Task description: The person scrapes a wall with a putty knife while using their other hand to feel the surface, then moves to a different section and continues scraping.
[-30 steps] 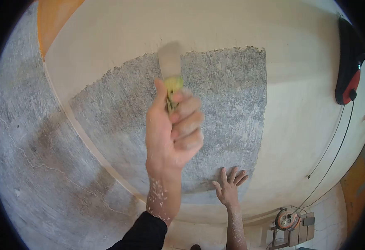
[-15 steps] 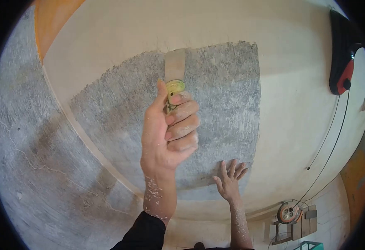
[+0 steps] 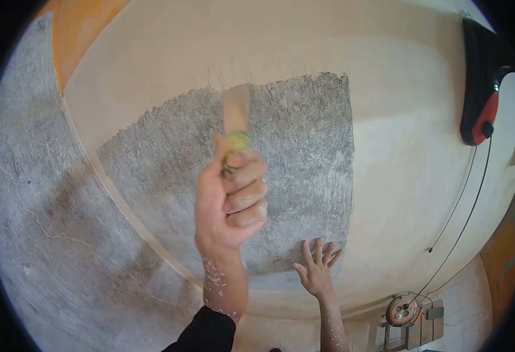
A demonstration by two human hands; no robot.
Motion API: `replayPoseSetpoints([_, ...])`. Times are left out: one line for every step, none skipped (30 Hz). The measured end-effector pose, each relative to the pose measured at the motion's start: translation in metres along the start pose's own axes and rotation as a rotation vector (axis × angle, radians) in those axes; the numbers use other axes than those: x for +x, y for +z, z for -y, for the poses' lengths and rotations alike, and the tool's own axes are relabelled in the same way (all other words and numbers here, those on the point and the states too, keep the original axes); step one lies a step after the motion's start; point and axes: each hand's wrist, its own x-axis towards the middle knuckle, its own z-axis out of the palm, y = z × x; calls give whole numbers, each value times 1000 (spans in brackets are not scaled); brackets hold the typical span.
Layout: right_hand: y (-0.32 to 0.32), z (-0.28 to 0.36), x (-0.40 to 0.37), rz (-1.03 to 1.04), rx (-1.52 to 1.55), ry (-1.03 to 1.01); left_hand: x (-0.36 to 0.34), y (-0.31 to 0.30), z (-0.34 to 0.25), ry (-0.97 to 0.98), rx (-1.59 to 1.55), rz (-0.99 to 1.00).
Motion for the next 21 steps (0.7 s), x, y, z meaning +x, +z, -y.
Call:
replayPoseSetpoints([-4,0,-1,35,-9,11,-2,9,-3,-2,-8,3])
replayPoseSetpoints([-6,0,0,63,-16,21,-2,10,-2,-3,-25,-18])
replayPoseSetpoints([-5,2,-2,59,-4,12,-5,1,4,27,-27,-1])
replayPoseSetpoints([-5,2,-4,55,3,-4,-8,-15,14,63,-31,19])
replayPoseSetpoints([-8,-1,-1,40,5,-23,-8,-23,19,99,-31,52])
replayPoseSetpoints([-11,-5,4,44,-8,-39,-2,-19,16,112,-16,57])
replayPoseSetpoints([-12,-8,5,55,-18,-48,5,-14,8,121,-4,53])
replayPoseSetpoints([-13,-9,-4,83,-26,-51,7,-11,2,131,-2,34])
replayPoseSetpoints([-15,-9,-9,108,-25,-41,8,-4,-3,132,1,20])
replayPoseSetpoints([-19,-8,-4,119,-23,-30,12,8,-9,128,12,17])
replayPoseSetpoints([-21,-7,-3,132,-24,-18,12,14,-11,123,19,12])
replayPoseSetpoints([-23,-6,-6,132,-28,-17,4,12,-6,119,-77,34])
replayPoseSetpoints([-23,-4,-6,128,-31,-19,-3,3,4,116,-53,13])
replayPoseSetpoints([-24,-4,-4,116,-36,-24,-6,-11,14,113,-25,1])
replayPoseSetpoints([-25,-5,-1,130,-43,-21,-5,-9,18,108,4,-6])
replayPoseSetpoints([-25,-7,-1,144,-49,-15,-3,-4,11,87,11,1])
replayPoseSetpoints([-24,-7,-3,166,-53,-6,-3,5,-1,65,14,0])
replayPoseSetpoints([-24,-6,-5,160,-54,0,-5,12,-7,45,12,-5])
replayPoseSetpoints([-23,-5,0,145,-54,5,-4,10,-9,51,8,-14])
replayPoseSetpoints([-21,-2,-2,140,-53,10,-5,4,-7,60,-1,-33])
replayPoseSetpoints([-16,0,-7,129,-61,8,-7,-2,-3,71,-13,-52])
